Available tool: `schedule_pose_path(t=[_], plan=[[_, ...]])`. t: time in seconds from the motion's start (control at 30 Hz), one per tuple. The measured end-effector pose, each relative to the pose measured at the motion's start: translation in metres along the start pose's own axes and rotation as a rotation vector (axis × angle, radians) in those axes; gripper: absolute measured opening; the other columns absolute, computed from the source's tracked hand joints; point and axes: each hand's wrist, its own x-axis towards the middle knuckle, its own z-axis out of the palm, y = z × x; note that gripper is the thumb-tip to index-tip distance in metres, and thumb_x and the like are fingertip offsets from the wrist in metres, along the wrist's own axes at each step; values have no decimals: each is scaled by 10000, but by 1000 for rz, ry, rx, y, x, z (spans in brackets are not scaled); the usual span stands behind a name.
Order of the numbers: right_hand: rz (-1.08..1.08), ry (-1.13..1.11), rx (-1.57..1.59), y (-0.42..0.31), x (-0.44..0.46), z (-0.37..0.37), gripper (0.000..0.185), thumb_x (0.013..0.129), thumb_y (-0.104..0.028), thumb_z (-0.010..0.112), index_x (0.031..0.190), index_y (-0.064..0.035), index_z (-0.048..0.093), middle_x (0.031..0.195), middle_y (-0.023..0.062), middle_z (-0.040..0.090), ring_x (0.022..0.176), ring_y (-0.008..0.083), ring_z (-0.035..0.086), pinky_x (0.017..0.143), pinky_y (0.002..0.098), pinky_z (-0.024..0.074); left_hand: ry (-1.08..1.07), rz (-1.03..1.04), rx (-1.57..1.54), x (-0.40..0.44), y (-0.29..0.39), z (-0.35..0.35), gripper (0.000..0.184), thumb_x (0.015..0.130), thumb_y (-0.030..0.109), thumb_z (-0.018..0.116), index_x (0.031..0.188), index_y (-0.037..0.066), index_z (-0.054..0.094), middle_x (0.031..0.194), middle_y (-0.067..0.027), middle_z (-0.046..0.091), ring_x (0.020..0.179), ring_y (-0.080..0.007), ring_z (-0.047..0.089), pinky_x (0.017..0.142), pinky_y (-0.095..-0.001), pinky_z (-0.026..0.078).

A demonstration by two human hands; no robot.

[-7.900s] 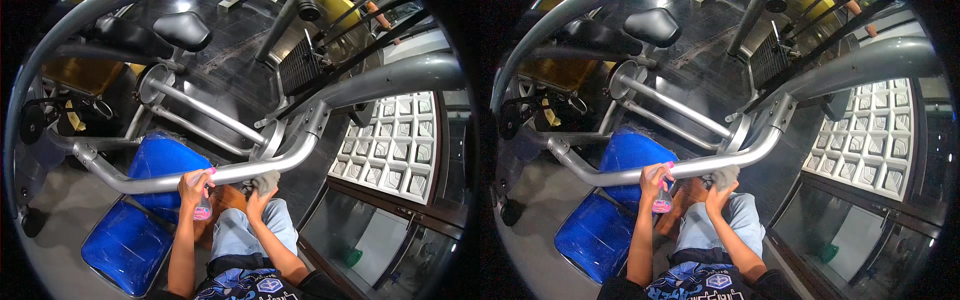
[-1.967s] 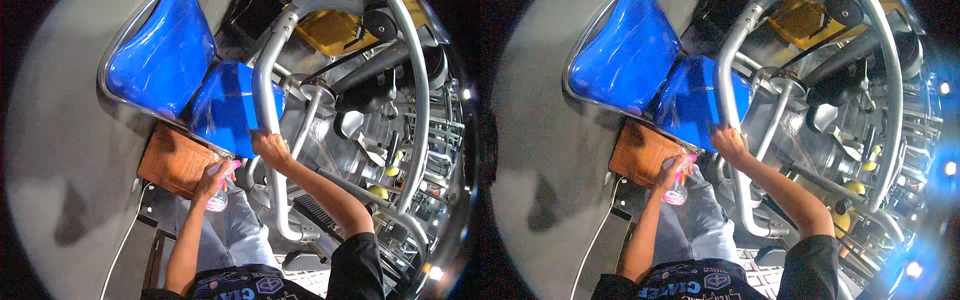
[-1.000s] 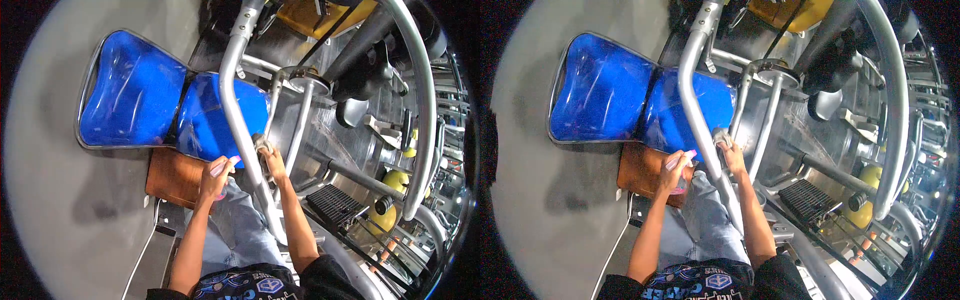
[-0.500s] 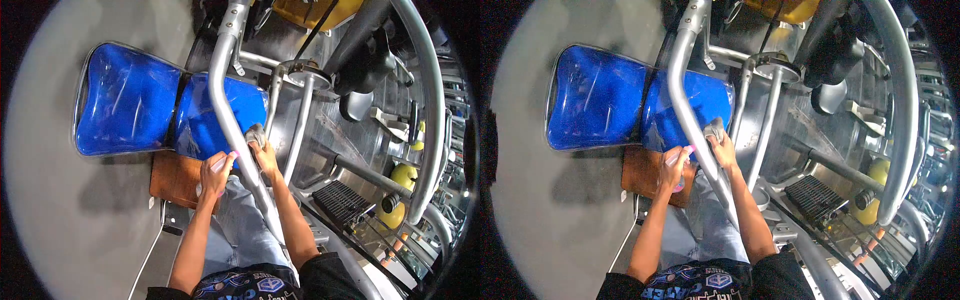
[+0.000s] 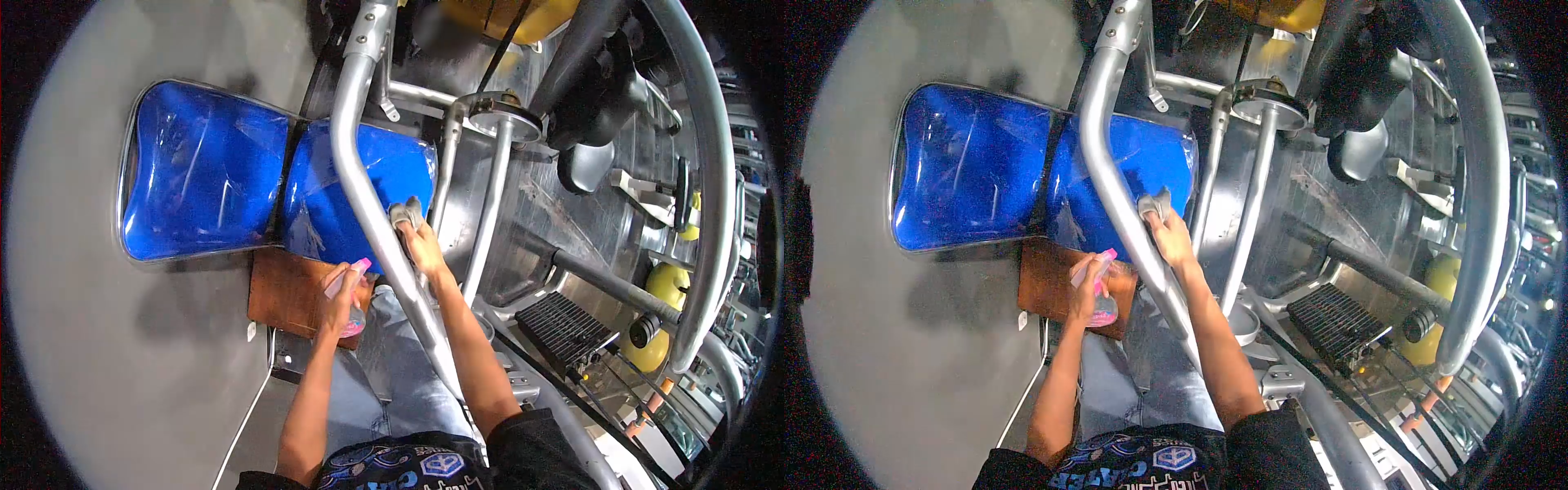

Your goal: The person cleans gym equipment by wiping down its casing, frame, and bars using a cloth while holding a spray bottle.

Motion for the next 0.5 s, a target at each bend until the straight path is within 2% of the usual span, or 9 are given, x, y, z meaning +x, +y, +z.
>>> schedule_pose_path(t=[0.13,0.2,0.23,0.27,0.33,0.37,0.4,0.47,0.5], plan=[[65,-19,-72,6,-18,-16,449,893,-432,555,1142,-65,621,974,183,674,946,284,650,845,385,478,-30,26,-51,1,-1,-5,394,945,413,512,914,48,655,773,-31,615,540,-78,508,476,-223,408],[172,-126,-170,-2,-41,-31,465,887,-458,556,1127,-65,623,913,192,666,947,279,659,808,382,492,-30,-1,-59,-1,-2,-10,397,951,412,507,937,44,656,781,-34,615,554,-78,516,479,-224,412],[89,-110,-177,1,-48,-33,393,861,-363,616,1115,-62,626,970,209,653,976,303,655,804,390,501,-31,-24,-65,0,-1,-11,401,958,411,501,961,41,656,789,-37,614,569,-78,523,483,-224,416],[86,-112,-183,3,-51,-32,393,861,-363,616,1115,-62,626,970,209,653,976,303,655,804,390,501,-27,-22,-72,1,-2,-11,401,958,411,501,961,41,656,789,-37,614,569,-78,523,483,-224,416],[-358,-26,-206,-10,-61,-30,374,805,-225,677,1139,-66,615,1084,212,622,949,342,643,810,419,505,-15,2,-109,-2,-5,-12,407,966,411,494,969,34,648,792,-38,611,600,-77,533,487,-224,420],[-368,-32,-212,-22,-60,-27,405,757,-145,715,1137,-58,603,1160,210,570,950,381,612,823,448,504,-9,-3,-116,-3,-8,-14,407,966,411,494,969,34,648,792,-38,611,600,-77,533,487,-224,420],[-367,-39,-220,-26,-54,-22,405,757,-145,715,1137,-58,603,1160,210,570,950,381,612,823,448,504,-28,4,-108,-2,-10,-17,405,969,407,493,959,32,644,791,-38,612,610,-77,534,491,-227,422],[-528,50,-458,-34,-36,-13,409,756,-172,734,1117,-44,592,1136,204,547,965,407,586,830,455,502,-43,14,-108,0,-13,-19,403,971,403,491,950,30,641,791,-39,613,619,-77,536,495,-229,424],[-539,86,-462,-41,-28,-7,383,752,-176,746,1076,-32,598,1090,194,533,957,414,572,834,461,501,-30,9,-126,-1,-11,-18,400,973,399,490,936,29,639,788,-40,614,612,-80,533,499,-233,423]])
